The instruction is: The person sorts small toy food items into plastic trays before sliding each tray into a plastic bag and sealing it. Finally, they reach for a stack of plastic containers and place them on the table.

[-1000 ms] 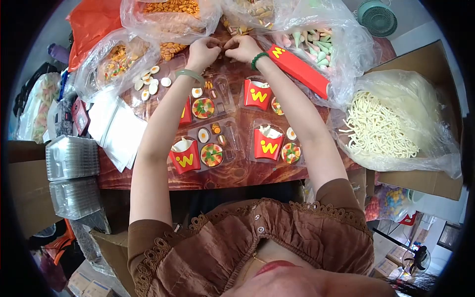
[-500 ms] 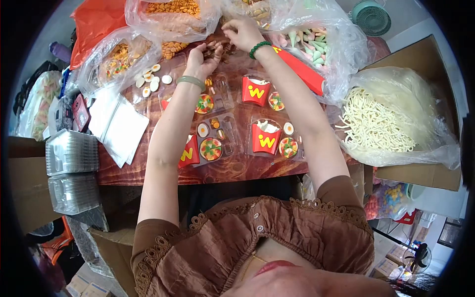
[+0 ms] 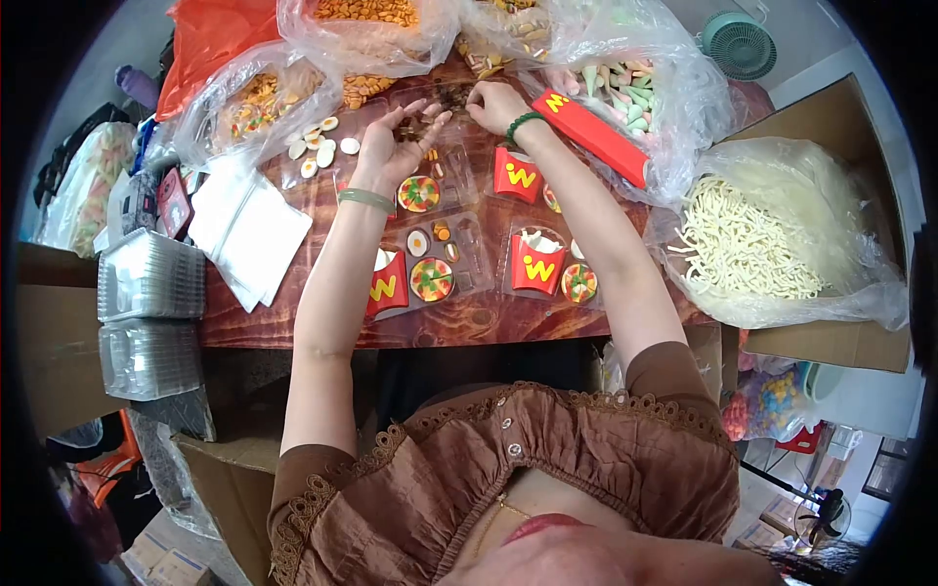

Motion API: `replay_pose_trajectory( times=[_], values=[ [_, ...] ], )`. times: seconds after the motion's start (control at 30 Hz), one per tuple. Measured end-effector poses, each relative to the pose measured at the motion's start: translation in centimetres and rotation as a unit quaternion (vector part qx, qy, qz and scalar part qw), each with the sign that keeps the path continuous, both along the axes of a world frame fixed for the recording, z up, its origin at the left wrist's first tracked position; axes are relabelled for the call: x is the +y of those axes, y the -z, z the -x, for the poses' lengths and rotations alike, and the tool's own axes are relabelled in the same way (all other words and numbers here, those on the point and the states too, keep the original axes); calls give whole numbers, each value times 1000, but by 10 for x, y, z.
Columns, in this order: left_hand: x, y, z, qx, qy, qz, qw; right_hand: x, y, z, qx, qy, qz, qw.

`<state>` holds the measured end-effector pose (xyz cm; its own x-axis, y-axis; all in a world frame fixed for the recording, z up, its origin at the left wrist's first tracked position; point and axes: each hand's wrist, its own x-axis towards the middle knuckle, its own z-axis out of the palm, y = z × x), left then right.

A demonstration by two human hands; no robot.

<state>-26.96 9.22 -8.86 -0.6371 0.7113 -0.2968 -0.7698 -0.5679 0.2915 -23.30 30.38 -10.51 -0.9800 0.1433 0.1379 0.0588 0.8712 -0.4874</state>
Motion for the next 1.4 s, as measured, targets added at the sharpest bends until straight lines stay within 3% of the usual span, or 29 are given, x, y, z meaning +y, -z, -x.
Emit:
replay_pose_trajectory(
  times=[0.07, 0.13, 0.23, 0.33, 0.37, 0.4, 0.47, 0.53, 0.6, 0.8, 0.87, 1.0, 1.13, 1.2, 1.4],
  values=[
    [-6, 1, -8, 2, 5, -5, 1000, 3, -3, -7, 87, -18, 33, 996],
    [-13, -8, -23, 68, 25, 3, 997, -15, -39, -31, 64, -42, 188, 979],
    [-31, -13, -50, 87, 56, -8, 995, -42, -88, -73, 8, -131, 278, 952],
    [-45, -18, -86, 93, 70, 24, 993, -57, -103, -100, -32, -254, 202, 945],
    [-48, -18, -99, 95, 54, 62, 992, -68, -111, -112, -115, -220, 249, 936],
    [-52, -20, -112, 82, 73, 50, 993, -73, -109, -117, -119, -217, 253, 935],
    [-58, -24, -135, 101, 79, 117, 985, -82, -103, -127, -56, -272, 123, 953],
    [-62, -15, -147, 98, 95, 106, 985, -98, -109, -139, -77, -264, 88, 957],
    [-69, -12, -158, 111, 101, 150, 977, -109, -110, -151, -132, -282, -17, 950],
    [-88, -20, -182, 100, 81, 200, 971, -123, -100, -172, -116, -317, -13, 941],
    [-94, -20, -188, 94, 77, 189, 974, -121, -99, -176, -60, -331, 52, 940],
    [-100, -17, -200, 74, 54, 180, 979, -120, -95, -179, -147, -322, 171, 919],
    [-97, -14, -211, 82, 2, 204, 976, -127, -94, -180, -159, -301, 118, 933],
    [-95, -14, -213, 92, -16, 204, 975, -132, -95, -183, -120, -277, 68, 951],
    [-93, -12, -216, 91, -62, 184, 977, -146, -96, -195, -5, -238, 66, 969]
  ],
)
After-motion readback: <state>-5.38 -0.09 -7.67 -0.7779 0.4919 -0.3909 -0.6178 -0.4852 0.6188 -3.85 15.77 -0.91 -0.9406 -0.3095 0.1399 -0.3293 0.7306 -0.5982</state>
